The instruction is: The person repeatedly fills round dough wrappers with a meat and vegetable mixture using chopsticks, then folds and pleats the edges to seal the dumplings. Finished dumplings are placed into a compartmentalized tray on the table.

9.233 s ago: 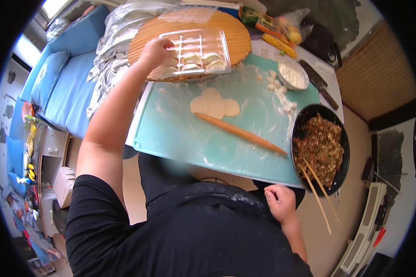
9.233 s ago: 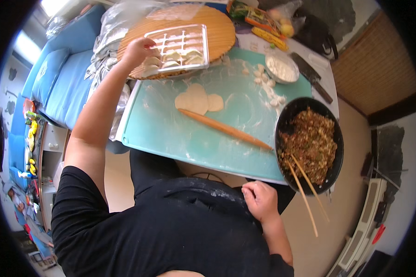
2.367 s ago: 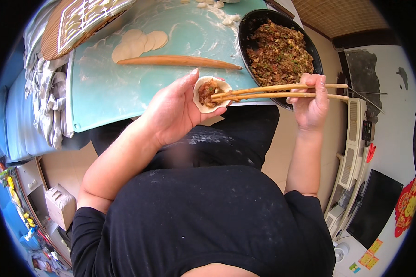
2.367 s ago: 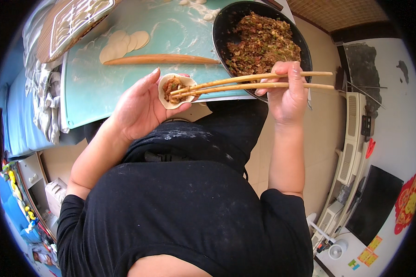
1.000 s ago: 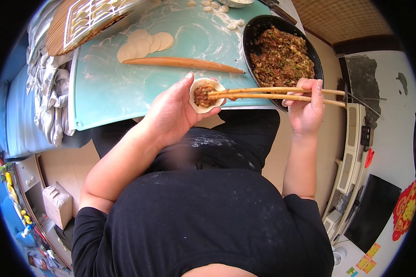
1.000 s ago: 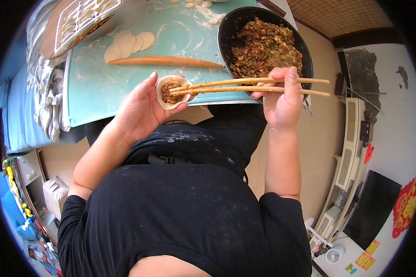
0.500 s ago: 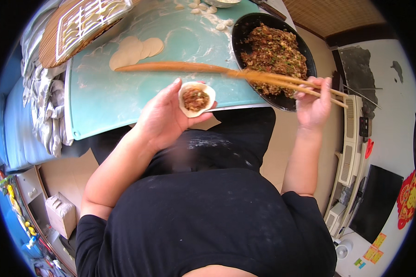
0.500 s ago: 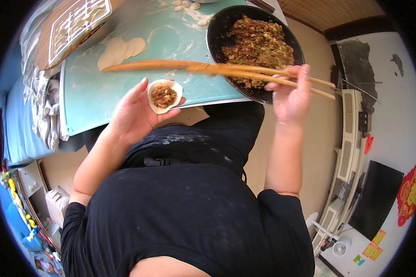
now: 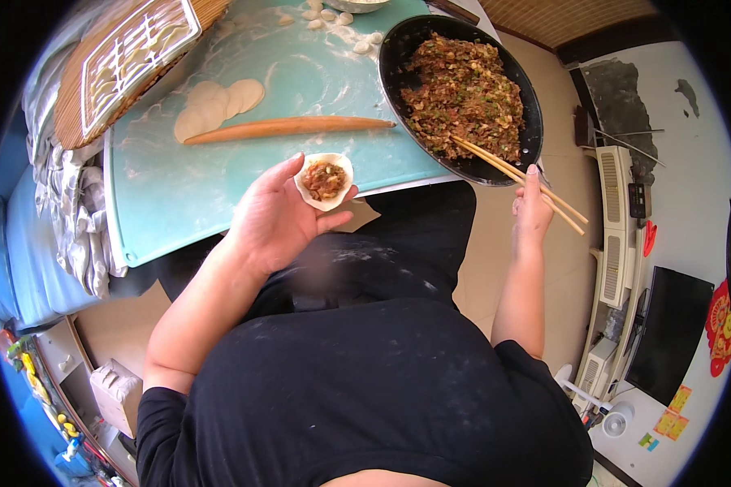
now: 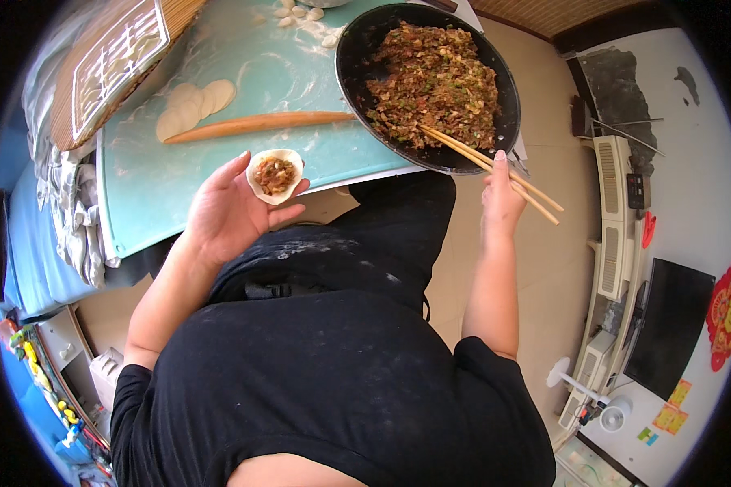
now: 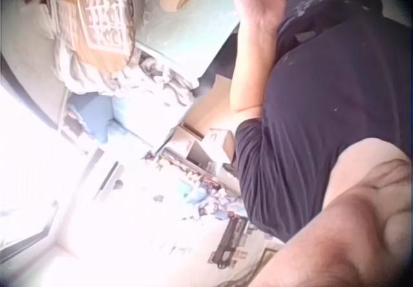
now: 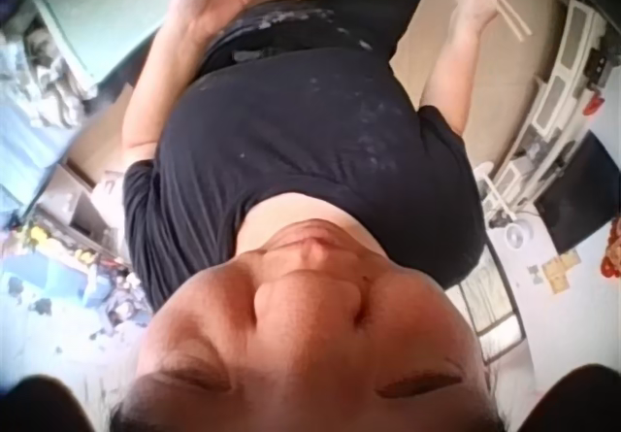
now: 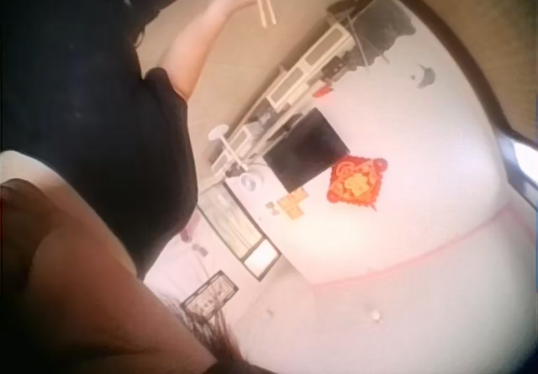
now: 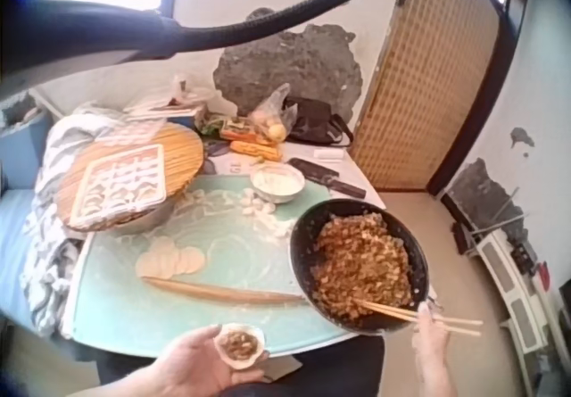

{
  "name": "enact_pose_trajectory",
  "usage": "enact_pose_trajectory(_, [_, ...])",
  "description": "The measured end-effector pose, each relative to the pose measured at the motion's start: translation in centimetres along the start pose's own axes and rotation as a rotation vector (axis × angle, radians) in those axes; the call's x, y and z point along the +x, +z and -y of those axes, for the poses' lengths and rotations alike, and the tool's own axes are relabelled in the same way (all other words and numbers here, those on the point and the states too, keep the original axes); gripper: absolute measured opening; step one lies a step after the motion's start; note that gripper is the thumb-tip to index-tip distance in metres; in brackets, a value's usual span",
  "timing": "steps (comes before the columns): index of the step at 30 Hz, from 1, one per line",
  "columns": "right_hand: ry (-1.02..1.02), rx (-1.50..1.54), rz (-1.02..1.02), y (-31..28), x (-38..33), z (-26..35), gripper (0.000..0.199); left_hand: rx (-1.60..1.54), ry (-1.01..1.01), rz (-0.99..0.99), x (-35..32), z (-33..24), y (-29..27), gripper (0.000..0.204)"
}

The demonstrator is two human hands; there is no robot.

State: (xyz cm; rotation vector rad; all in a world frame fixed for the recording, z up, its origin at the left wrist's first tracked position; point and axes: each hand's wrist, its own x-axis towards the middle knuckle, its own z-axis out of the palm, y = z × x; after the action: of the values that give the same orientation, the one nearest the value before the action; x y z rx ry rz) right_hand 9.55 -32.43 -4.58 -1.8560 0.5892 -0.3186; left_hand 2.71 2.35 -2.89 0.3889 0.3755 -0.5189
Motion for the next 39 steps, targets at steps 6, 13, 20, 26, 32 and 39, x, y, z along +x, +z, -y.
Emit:
enact_pose_trajectory(6, [0.234,-0.019,0.495,-0.4,-4.0,-1.1,0.036,-0.004,0.015,-0.058,-0.3,0.1,1.1,0.047])
enact_pose_trajectory(13, [-1.352,-0.134,0.657,6.7,-11.3,6.8,0.025,-0.024,-0.015,0.035,-0.4,1.0,2.6,0.038])
enact_pose_trajectory(20, [-1.557,-0.15,0.612,9.2,-11.7,7.0,0.025,0.009,-0.001,0.114,-0.9,1.2,2.1,0.041])
enact_pose_trajectory(26, [-1.672,-0.146,0.611,9.5,-11.8,7.0,0.021,0.021,0.062,-0.046,-1.3,1.5,2.6,0.025])
enact_pose_trajectory(32, [-1.717,-0.156,0.575,9.5,-12.2,7.1,0.017,0.164,0.113,-0.019,-1.2,1.9,2.1,0.029])
enact_pose_trajectory(39, [-1.51,-0.041,0.636,9.7,-12.7,7.6,0.016,0.362,0.233,0.013,-1.8,2.2,2.8,0.024])
